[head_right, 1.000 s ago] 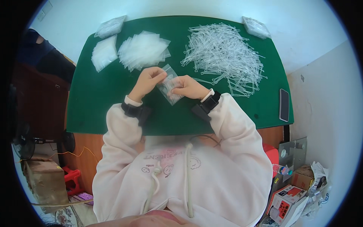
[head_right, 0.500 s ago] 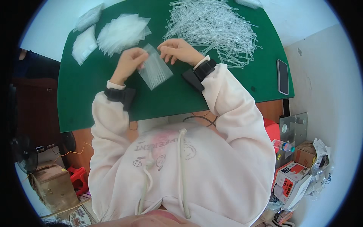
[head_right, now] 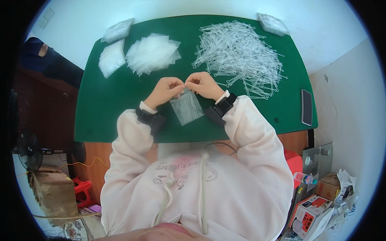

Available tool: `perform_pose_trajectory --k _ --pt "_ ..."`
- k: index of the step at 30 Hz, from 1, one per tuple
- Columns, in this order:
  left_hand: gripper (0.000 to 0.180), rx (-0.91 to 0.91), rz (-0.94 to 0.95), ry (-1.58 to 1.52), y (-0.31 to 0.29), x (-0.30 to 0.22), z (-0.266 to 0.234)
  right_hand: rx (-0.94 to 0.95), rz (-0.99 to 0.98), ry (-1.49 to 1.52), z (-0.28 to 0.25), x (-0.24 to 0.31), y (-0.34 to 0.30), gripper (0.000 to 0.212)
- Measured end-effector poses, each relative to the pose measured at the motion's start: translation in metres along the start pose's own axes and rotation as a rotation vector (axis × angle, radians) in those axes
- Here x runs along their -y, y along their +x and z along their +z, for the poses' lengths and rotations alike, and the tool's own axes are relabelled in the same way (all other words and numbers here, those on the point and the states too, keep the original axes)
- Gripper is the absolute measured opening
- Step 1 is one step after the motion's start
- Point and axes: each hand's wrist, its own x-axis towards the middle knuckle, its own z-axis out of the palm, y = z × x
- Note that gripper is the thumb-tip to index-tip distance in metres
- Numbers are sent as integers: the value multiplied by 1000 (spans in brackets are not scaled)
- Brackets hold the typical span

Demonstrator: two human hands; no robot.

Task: Packaging white plastic ties into small clear plastic bags on a green table.

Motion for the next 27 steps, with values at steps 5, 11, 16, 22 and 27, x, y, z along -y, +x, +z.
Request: perform_pose_trajectory --k 5,11,16,22,27 --pt "15 -1 15 23 3 0 -1 -35 -70 -12 -2 0 1 10" --pt "15 -37 22 70 4 -2 -11 -143 -78 -100 -13 3 3 11" --pt "16 -70 3 83 3 -3 -16 -200 -57 -73 -22 5 1 11" --pt "14 -105 122 349 0 -5 -18 -137 -218 -392 -20 7 0 6" --pt "11 -85 321 534 2 -3 -9 -107 -442 -672 -2 14 -2 5"
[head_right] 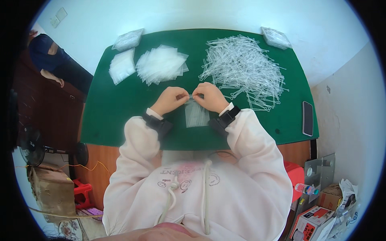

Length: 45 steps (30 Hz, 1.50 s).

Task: Packaging white plastic ties into small clear plastic bags on a green table.

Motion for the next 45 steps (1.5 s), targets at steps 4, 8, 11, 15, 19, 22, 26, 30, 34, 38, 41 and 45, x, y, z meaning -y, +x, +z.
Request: perform_pose_trajectory --k 4,8,11,15,19,22,26,30,34,38,41,45 --pt "10 -19 70 -8 0 0 3 8 -14 -29 4 2 2 4" --pt "11 -25 65 12 0 0 0 23 -3 -40 -3 -1 2 5" --pt "11 -35 42 24 1 -2 -4 31 24 -35 -11 -8 2 6" --pt "11 -65 -7 17 1 0 -7 22 88 14 -21 -19 0 8" --pt "12 -63 -63 -10 1 2 -9 -9 159 103 -22 -22 0 9" --pt "12 -40 -101 -33 0 2 -9 -40 188 157 -17 -18 1 9" --pt "14 41 -62 -62 0 1 -8 -72 180 222 -6 -9 0 8" --pt "13 -71 87 -63 -2 0 1 -58 143 278 4 2 -2 8" --pt "13 -56 73 -27 -3 -4 0 -59 130 290 5 4 -2 7" --pt "13 -133 51 -20 1 -4 -2 -88 196 277 -8 -5 -1 8" --pt "13 -176 21 -34 1 -4 -5 -123 208 233 -17 -8 1 9" --pt "13 -192 -11 -70 0 -4 -6 -183 188 183 -20 -15 0 10"
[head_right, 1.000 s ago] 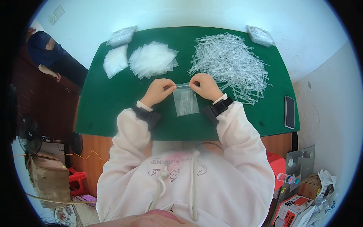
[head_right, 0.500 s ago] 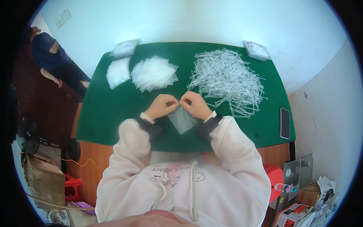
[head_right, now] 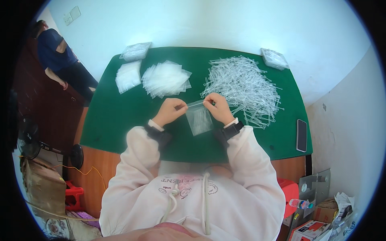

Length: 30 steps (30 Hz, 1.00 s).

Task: Packaging white plastic ties into small clear plastic bags on a green table.

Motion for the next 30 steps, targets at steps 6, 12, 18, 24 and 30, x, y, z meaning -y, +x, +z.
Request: perform_pose_trajectory --k 6,12,18,24,30 --pt "13 -45 -47 -40 0 8 -3 -71 64 72 -7 -17 0 8" --pt "14 -148 -178 -140 0 22 -3 -196 144 72 -5 -22 0 8" --pt "15 -158 -232 -387 0 19 1 -96 -21 -34 11 -2 -5 19" --pt "16 -119 -284 -660 2 14 -1 -80 105 128 15 -12 -4 30" --pt "17 40 -288 -774 0 10 -1 -64 113 248 12 -25 -3 21"
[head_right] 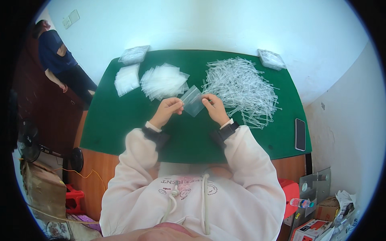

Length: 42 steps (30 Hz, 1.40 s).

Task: Packaging white plastic ties into small clear plastic bags on a green table.

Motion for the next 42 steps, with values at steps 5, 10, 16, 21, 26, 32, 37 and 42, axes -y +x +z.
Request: perform_pose_trajectory --k 5,10,16,21,26,32,37,42 --pt "17 118 23 -208 -2 -3 -4 149 133 222 -2 8 -1 16" --pt "20 -77 125 55 1 -5 6 245 262 352 0 18 -3 17" --pt "22 -67 425 466 -1 -6 10 296 344 316 1 16 -3 17" --pt "15 -98 691 708 4 -9 6 240 263 175 3 7 -4 18" --pt "15 -66 196 311 -3 1 3 169 167 218 6 9 -1 19" --pt "17 -123 133 314 -1 4 4 332 343 351 4 21 -6 21" --pt "17 -182 82 326 0 4 1 421 345 249 3 23 -6 19" --pt "17 -130 2 324 1 2 -1 374 313 314 -2 20 -3 15"
